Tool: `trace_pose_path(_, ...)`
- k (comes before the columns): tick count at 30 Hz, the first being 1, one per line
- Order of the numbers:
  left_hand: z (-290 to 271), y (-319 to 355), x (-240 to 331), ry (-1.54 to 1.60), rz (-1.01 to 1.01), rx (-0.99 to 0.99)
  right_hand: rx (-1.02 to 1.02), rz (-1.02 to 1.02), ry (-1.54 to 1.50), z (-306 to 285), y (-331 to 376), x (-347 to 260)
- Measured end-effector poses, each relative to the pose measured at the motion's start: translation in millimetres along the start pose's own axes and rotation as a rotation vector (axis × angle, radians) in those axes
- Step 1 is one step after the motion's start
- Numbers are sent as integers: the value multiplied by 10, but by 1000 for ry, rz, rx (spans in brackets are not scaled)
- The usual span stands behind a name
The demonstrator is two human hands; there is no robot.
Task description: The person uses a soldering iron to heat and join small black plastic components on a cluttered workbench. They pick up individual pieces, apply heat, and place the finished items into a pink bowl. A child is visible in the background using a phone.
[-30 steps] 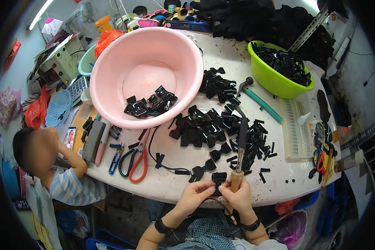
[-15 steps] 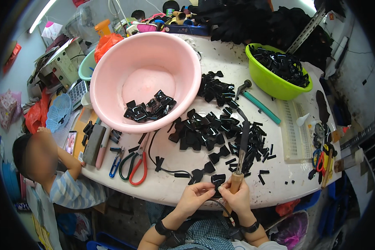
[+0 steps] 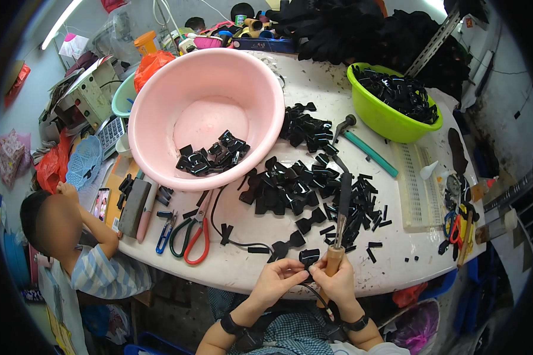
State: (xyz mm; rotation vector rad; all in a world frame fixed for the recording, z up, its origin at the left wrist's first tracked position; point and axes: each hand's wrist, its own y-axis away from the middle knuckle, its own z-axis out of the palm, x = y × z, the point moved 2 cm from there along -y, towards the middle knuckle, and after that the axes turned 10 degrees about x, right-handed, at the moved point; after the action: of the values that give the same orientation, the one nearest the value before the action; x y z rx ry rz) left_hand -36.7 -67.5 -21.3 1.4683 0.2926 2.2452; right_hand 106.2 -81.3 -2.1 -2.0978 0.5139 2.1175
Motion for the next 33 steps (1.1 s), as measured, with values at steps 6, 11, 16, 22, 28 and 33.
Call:
trace_pose_path(6, -41, -54, -94, -49, 14, -6, 19, -31, 110, 11, 35, -22)
trace_pose_path(11, -80, -68, -6, -10, 64, 19, -14, -28, 291, -178, 42, -19)
trace_pose_path(16, -238, -143, 76, 186, 46, 112, -124, -176, 430, -559, 160, 114)
trace_pose_path(22, -384, -180, 102, 239, 78, 106, -286, -190, 649, -831, 302, 69)
trace_pose_path(28, -348, -183, 140, 252, 90, 118, -283, -237, 720, -830, 340, -22)
trace_pose_path(33, -383, -179, 116, 210, 135, 144, -289, -228, 719, -828, 329, 15)
